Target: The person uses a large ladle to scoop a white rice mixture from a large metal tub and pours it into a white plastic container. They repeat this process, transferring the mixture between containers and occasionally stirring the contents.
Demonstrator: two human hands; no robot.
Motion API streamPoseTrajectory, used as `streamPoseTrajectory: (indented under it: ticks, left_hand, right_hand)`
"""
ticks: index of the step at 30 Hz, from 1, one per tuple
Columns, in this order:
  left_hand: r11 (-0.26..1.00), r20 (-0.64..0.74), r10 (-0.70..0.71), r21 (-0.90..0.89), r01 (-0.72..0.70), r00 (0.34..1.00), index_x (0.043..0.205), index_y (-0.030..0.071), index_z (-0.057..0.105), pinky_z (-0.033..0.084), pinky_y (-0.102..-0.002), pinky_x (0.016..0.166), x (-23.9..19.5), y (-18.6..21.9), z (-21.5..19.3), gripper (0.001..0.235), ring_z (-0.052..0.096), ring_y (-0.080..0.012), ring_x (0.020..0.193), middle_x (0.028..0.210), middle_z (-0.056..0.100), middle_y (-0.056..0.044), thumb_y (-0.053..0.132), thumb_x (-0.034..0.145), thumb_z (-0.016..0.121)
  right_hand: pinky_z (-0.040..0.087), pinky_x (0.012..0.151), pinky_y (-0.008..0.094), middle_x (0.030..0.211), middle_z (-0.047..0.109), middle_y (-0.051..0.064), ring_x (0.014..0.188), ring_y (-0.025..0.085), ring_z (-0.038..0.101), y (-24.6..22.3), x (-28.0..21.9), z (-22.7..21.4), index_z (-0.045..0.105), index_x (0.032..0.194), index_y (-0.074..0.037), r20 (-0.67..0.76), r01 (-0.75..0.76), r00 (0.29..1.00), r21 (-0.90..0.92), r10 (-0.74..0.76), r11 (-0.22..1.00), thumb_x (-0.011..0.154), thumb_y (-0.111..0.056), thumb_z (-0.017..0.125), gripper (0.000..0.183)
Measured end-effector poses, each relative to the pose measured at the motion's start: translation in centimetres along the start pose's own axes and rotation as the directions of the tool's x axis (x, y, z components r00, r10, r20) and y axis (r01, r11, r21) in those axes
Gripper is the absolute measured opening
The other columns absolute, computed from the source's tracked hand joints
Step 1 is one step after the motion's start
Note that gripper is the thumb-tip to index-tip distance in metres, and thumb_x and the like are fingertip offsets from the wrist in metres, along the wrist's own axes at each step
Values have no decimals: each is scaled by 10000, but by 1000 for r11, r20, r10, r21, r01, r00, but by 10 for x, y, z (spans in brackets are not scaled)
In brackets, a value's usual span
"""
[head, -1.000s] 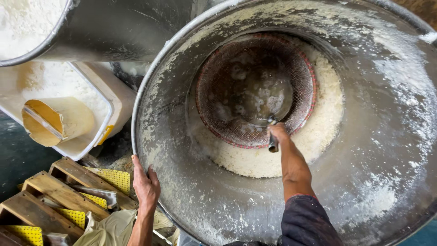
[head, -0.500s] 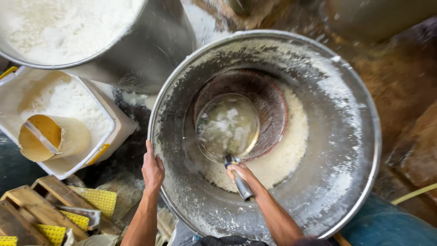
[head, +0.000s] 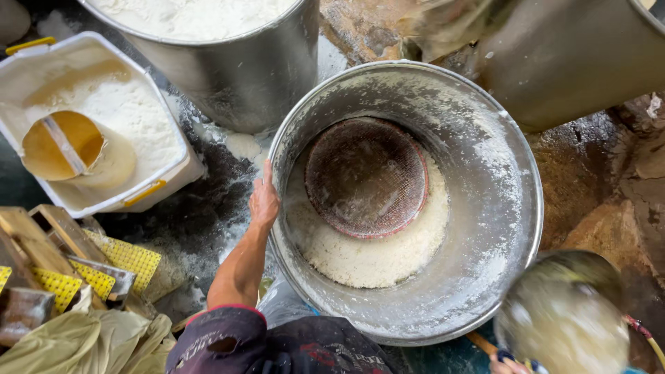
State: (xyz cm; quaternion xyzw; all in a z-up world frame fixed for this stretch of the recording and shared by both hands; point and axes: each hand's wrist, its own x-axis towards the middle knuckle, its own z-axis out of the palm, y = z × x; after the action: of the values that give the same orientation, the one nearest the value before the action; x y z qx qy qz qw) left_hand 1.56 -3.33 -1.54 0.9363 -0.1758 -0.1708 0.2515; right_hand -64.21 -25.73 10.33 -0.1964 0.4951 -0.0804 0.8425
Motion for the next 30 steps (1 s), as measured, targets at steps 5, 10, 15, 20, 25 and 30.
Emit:
streamPoseTrajectory:
  ticks: [5,10,15,20,25,30]
  left_hand:
    - [999,-44,44,12,-44,998,1639,342,174,521,-565,820,-5,-1,0,802,658,-472,912,1156,585,-257,55,959,485]
    - [999,-24,14,49,-13,1000,1653,348,157,524,-557,811,-1,-1,-2,813,661,-441,877,1066,587,-238,58,968,486]
    - [992,-42,9,129,-4,999,1658,318,132,515,-570,793,-7,-8,-1,806,652,-448,878,1095,577,-226,80,986,509]
    - [984,-76,121,143,-109,990,1663,204,123,503,-582,776,-12,-12,-7,797,627,-484,890,1126,569,-256,88,1002,552]
    - [976,-110,184,139,-169,977,1657,129,158,518,-544,756,-20,-11,-11,761,629,-466,903,1148,591,-250,75,1012,557]
    - [978,-81,130,172,-115,988,1639,47,195,519,-507,728,-25,-5,-18,726,629,-432,878,1136,595,-255,73,1007,551]
  right_hand:
    - [367,460,225,652,416,-68,506,44,429,4,-17,-1,601,967,-70,84,119,981,458,-176,881,1010,-291,557,230]
    - [383,512,178,739,401,-120,570,-14,433,-15,67,22,595,1078,-108,-25,263,962,369,-274,891,1040,-276,559,176]
    - [485,526,302,724,599,23,581,140,548,-9,205,50,605,932,-78,-325,298,878,-203,-351,933,944,-147,660,89]
    - [532,618,462,815,648,133,702,267,646,-29,354,72,613,969,46,-441,229,745,-536,-500,813,926,-139,701,209]
    - [543,899,508,1074,687,271,982,409,684,-61,445,72,516,1244,109,-555,-140,424,-821,-715,554,858,-193,772,553]
    - [520,989,510,1155,680,304,1088,448,670,-62,512,67,392,1369,100,-662,-410,472,-750,-583,519,874,-280,778,733]
